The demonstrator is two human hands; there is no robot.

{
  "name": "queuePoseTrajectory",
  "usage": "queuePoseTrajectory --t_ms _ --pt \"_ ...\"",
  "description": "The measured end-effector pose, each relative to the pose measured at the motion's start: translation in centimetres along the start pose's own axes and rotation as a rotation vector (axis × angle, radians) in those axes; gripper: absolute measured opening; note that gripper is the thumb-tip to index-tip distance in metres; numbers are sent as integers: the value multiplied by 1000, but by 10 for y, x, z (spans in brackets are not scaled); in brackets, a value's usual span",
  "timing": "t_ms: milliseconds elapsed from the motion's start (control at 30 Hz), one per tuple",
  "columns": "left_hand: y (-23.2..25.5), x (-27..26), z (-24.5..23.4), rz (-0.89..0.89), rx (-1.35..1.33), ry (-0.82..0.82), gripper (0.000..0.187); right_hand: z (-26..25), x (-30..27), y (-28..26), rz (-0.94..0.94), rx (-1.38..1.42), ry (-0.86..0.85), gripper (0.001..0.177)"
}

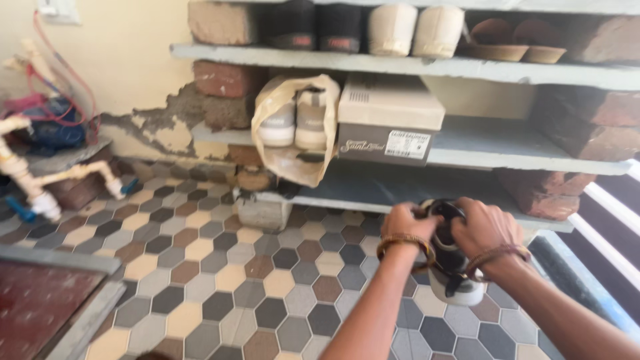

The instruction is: The person picks up various pairs of shoes from the floor, including sneakers, loafers, and slides, and places them onto a multi-tiered shoe rack. The person handles each pair individually, wiping them with their hands before arranging them on the shelves.

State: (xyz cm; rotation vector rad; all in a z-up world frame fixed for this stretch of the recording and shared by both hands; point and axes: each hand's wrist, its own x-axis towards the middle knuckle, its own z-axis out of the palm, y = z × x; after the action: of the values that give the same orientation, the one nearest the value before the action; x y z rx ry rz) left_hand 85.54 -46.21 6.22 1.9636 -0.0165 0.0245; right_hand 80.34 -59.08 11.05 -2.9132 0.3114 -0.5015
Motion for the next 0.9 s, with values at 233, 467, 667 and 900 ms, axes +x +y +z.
queuePoseTrajectory --t_ms 233,467,667,900 --pt "12 -21 15 -132 201 -306 70 16 2 38 127 94 142 48" --pt "16 -6 59 -154 -65 -268 43 43 38 74 226 117 179 42" --pt "21 22 119 -78 -5 -139 37 71 75 123 249 178 226 43" --pt "17 42 161 78 163 -314 61 101 128 183 244 154 204 44"
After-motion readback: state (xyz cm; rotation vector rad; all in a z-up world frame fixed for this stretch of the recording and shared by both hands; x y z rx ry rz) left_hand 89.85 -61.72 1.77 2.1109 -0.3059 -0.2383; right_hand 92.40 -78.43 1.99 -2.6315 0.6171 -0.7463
